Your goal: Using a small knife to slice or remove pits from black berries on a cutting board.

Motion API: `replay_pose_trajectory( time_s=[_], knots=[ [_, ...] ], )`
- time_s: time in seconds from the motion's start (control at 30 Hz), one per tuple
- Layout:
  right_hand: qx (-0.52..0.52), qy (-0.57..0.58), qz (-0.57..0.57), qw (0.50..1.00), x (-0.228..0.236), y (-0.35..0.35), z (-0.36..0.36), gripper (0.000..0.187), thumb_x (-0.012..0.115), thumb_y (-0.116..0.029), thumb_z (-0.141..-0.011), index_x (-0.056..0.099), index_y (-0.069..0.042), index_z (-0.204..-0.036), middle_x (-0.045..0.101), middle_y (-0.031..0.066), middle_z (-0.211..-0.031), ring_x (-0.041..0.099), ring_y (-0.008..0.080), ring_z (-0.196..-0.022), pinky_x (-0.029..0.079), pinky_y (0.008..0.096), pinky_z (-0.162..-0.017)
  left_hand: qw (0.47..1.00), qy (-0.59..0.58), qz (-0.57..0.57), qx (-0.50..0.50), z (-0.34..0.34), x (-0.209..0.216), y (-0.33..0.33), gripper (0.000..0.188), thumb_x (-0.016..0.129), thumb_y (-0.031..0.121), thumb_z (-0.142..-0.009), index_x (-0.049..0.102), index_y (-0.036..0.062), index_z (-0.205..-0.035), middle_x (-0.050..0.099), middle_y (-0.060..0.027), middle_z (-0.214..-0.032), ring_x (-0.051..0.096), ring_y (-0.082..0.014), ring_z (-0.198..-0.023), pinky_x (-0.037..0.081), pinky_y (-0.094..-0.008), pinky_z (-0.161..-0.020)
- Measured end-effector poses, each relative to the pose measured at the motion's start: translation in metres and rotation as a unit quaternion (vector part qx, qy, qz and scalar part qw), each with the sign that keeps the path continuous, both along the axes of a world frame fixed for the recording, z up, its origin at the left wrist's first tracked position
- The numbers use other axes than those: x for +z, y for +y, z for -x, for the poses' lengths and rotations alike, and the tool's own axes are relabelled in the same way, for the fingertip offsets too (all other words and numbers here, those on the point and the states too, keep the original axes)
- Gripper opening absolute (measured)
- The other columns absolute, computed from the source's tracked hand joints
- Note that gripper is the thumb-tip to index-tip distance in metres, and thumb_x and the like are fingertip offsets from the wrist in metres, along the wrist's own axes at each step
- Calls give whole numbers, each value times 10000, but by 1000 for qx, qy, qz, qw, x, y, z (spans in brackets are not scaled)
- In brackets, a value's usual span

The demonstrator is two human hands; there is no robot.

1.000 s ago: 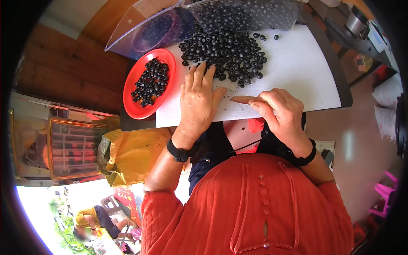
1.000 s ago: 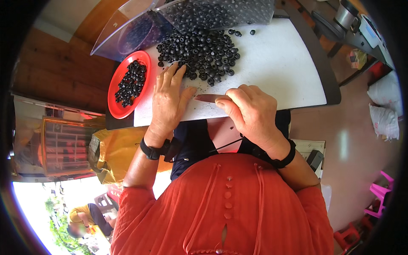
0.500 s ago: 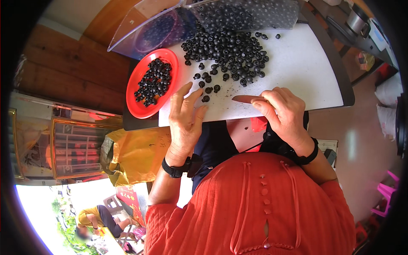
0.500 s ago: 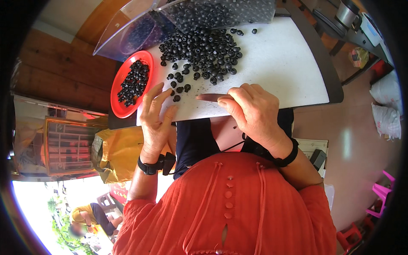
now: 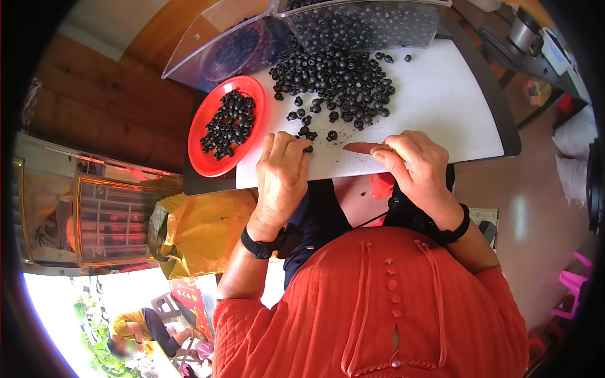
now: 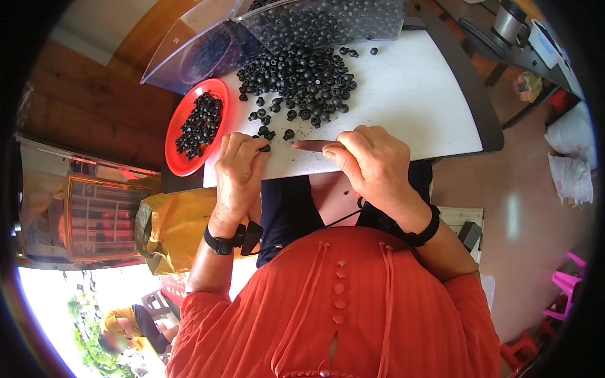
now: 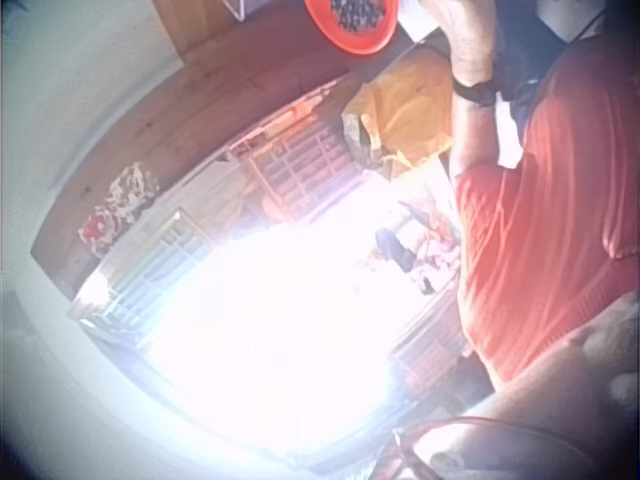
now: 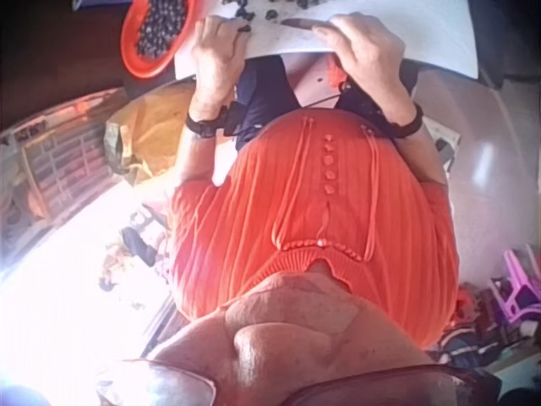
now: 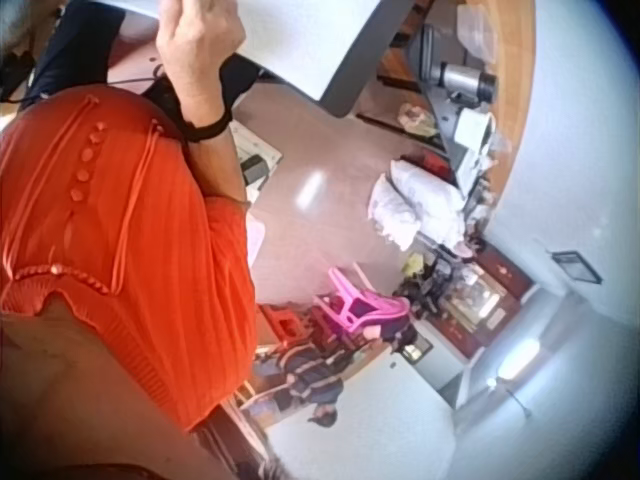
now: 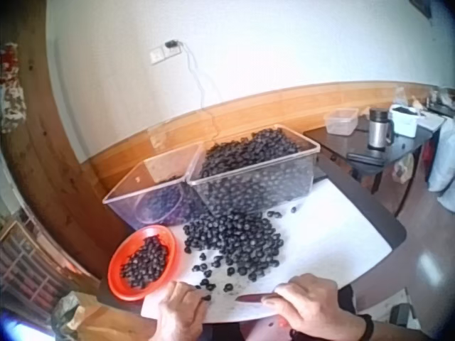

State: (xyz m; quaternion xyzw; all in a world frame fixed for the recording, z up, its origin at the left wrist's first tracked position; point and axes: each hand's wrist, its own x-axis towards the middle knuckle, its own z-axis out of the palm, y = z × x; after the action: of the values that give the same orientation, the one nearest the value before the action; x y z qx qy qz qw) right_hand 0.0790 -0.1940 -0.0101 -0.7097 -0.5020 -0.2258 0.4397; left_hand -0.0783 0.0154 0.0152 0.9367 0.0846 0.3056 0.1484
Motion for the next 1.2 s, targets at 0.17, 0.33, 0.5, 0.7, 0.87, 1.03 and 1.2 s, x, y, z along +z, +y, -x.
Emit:
replay_pose_trajectory(
  time_s=[0.17, 0.33, 0.5, 0.7, 0.87, 1.03, 1.2],
  knots=[
    [-4, 0, 5, 1000, -1, -1, 1, 190, 815, -218, -886, 675, -91, -887, 617, 20, -723, 589, 212, -635, 459, 368, -543, 998, 10, 47, -32, -1, 3, 4, 206, 745, -34, -826, 732, -11, -1030, 635, -122, -895, 631, -303, -855, 528, -393, -736],
    [-10, -10, 3, 1000, -1, 0, 1, 194, 811, -229, -893, 670, -96, -892, 605, 16, -719, 583, 209, -638, 457, 362, -539, 999, 25, 44, -8, -3, -3, 4, 191, 757, -25, -807, 725, 6, -992, 636, -129, -914, 637, -341, -894, 541, -435, -758],
    [-5, -12, 3, 1000, -1, 0, 0, 193, 810, -228, -893, 670, -95, -897, 606, 17, -719, 583, 209, -638, 461, 362, -541, 996, 32, 84, -10, -3, 0, 2, 184, 774, -15, -797, 735, 16, -974, 639, -123, -889, 638, -333, -875, 535, -420, -746],
    [-9, -18, 7, 1000, -3, 0, 1, 189, 806, -227, -893, 673, -94, -899, 603, 18, -715, 588, 208, -637, 466, 364, -541, 981, 20, 194, -17, -1, -1, -1, 130, 785, 12, -808, 752, 14, -933, 636, -118, -843, 633, -320, -824, 523, -402, -734],
    [-16, -19, 13, 1000, -3, 0, 1, 184, 799, -233, -899, 674, -97, -895, 603, 19, -716, 590, 207, -636, 469, 363, -543, 996, 32, 82, -12, -5, -2, -2, 177, 775, 11, -819, 740, 7, -992, 643, -125, -917, 638, -331, -877, 530, -423, -764],
    [-13, -11, 1, 1000, -3, 0, 1, 171, 798, -223, -900, 680, -105, -866, 617, 11, -720, 600, 206, -646, 470, 363, -548, 1000, 23, -5, -8, -5, -4, -7, 182, 749, -1, -842, 738, -2, -1023, 640, -144, -986, 630, -335, -877, 535, -418, -773],
    [23, 64, -11, 998, 10, -3, 2, 209, 802, -216, -907, 675, -80, -813, 630, 36, -706, 599, 217, -622, 456, 366, -542, 978, -48, 191, -64, -1, -1, -11, 190, 703, -33, -914, 749, -17, -1098, 655, -104, -1014, 608, -216, -790, 521, -328, -713]
  ],
)
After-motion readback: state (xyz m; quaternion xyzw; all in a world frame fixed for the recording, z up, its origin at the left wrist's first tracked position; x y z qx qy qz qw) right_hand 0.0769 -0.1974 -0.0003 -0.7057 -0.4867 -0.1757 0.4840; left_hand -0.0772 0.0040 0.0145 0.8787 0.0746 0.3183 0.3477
